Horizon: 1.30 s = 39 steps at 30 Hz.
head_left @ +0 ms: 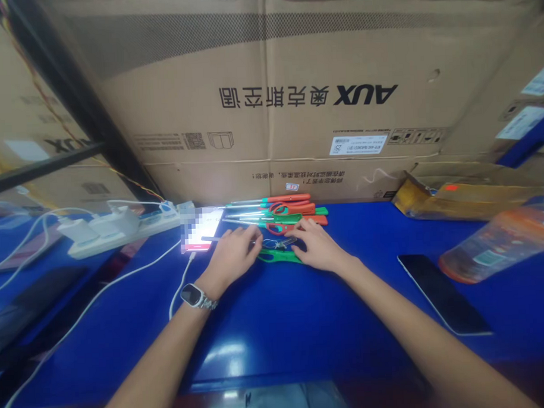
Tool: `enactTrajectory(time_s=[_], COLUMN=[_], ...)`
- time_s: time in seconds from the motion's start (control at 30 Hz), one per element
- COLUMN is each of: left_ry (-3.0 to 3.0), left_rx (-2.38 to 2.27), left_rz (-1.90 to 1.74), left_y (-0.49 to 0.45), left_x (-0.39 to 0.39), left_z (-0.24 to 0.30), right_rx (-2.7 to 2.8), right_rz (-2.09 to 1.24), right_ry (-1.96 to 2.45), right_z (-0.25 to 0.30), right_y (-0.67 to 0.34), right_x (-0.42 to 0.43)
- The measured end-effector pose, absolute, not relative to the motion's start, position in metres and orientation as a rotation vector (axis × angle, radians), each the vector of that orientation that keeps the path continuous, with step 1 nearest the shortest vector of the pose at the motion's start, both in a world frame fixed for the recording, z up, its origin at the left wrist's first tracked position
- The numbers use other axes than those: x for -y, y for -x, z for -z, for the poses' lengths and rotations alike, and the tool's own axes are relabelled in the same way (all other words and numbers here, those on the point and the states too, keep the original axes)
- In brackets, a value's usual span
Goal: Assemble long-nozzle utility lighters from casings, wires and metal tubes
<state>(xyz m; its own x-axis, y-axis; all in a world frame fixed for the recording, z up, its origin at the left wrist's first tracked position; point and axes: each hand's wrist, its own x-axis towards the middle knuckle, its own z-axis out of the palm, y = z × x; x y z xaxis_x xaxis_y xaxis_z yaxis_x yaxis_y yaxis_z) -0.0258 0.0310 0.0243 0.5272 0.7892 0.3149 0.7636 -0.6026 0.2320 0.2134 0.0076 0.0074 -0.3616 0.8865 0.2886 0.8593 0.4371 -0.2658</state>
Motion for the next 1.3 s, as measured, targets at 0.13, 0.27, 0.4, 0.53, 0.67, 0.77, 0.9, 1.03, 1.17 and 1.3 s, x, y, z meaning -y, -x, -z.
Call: enactTrajectory(time_s=[0.13,0.27,0.4,0.53,0.67,0.77,0.9,1.03,1.17,1.3], left_ry=[-2.664,-2.637,-2.613,-2.561,-2.488,-2.463,-2.432,-2.328,-2.268,-2.253], left_rx=[-1.353,-1.385,-1.397,-1.316,-1.276,-1.286,-1.293,-1.272,-1.239,-1.222], left_rz=[-0.638,-0.653,-0.690,-0.697,-0.720,-0.695,-0.641,-0.654,-0.708,-0.729], left_y=[0.026,0.026,0.025,0.025,0.027,0.028,0.027,0.028,0.029,0.029], left_x=[-0.032,-0.032,-0.032,-0.033,-0.033,-0.032,-0.030,-0.030,-0.031,-0.032], left_z=[-0.025,-0.026,-0.028,-0.030,-0.028,-0.027,-0.028,-0.028,-0.027,-0.028], right_rx=[2.335,2.391,2.367,2.175,1.950,1.898,1.880,1.951,1.940,1.830], right_rz=[-0.126,-0.106,-0.098,-0.383,-0.730,-0.756,-0.739,-0.706,-0.799,-0.880], right_ry=[1.450,1.409,1.329,1.243,1.166,1.164,1.266,1.303,1.258,1.202], right_z=[-0.009,-0.016,-0.022,-0.019,-0.010,-0.009,-0.015,-0.016,-0.012,-0.008], right_y=[-0.211,-0.210,-0.213,-0.216,-0.213,-0.208,-0.203,-0.200,-0.198,-0.194], right_x=[-0.023,-0.032,-0.027,-0.015,-0.006,-0.003,0.001,0.004,0.003,0.001])
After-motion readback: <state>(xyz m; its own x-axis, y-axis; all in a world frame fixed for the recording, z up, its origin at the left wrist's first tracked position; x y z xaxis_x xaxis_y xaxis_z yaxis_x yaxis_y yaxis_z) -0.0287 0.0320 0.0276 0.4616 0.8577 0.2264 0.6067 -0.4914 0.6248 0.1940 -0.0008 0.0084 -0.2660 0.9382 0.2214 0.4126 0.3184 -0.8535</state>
